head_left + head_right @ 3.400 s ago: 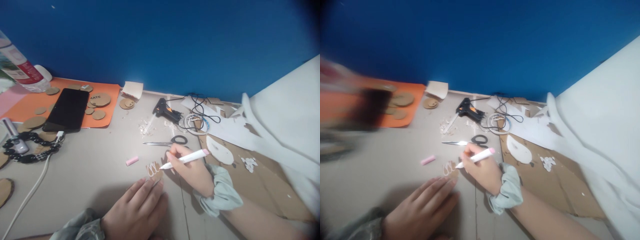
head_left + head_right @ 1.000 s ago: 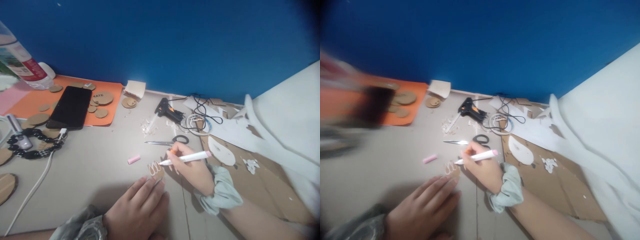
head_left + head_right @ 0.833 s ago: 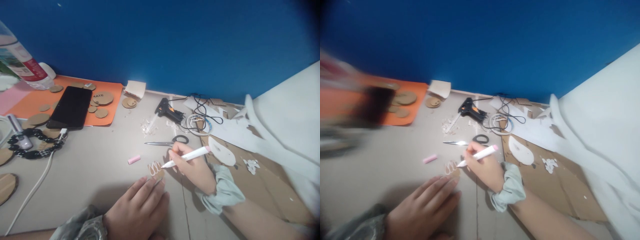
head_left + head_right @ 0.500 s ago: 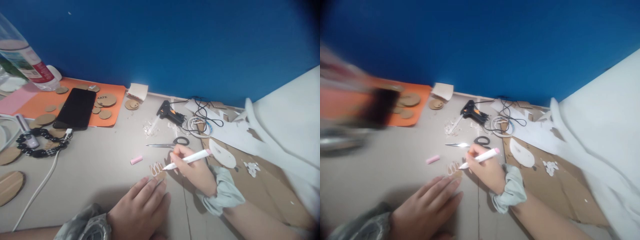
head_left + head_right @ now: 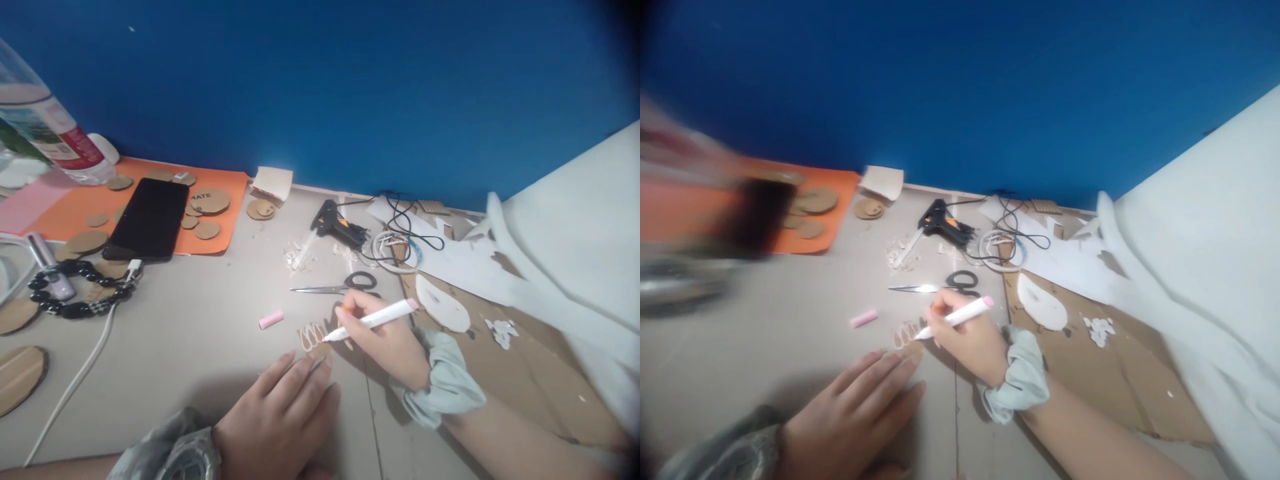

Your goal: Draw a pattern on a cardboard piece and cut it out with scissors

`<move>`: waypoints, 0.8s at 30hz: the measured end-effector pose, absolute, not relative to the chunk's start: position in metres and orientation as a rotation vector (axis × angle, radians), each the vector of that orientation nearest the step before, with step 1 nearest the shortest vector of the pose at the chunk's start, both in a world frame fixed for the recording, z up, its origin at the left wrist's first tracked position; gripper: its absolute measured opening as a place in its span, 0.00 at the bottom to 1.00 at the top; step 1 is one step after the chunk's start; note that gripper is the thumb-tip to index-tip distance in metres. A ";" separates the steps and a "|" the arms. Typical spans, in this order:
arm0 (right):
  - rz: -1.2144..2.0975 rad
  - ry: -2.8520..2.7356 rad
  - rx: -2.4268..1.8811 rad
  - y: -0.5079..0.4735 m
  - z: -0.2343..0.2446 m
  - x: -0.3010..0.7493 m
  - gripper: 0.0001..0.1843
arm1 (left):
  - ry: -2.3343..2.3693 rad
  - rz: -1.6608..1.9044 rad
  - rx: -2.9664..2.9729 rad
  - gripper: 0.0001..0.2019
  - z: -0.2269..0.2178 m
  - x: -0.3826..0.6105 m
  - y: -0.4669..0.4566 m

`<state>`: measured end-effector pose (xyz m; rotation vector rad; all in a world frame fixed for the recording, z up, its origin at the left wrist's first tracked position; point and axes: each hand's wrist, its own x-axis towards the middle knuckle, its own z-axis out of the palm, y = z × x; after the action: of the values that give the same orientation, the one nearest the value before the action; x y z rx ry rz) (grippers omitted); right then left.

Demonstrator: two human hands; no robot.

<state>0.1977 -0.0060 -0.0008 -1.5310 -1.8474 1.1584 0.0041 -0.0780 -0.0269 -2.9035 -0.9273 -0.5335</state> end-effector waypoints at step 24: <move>1.125 -1.826 -1.530 -0.006 -0.001 0.196 0.15 | -0.925 -0.657 -2.773 0.12 -0.028 0.005 -0.074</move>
<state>0.1956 -0.0057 -0.0014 -1.5296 -1.8261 1.1252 0.0048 -0.0744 -0.0276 -2.7730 -0.9251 -0.6565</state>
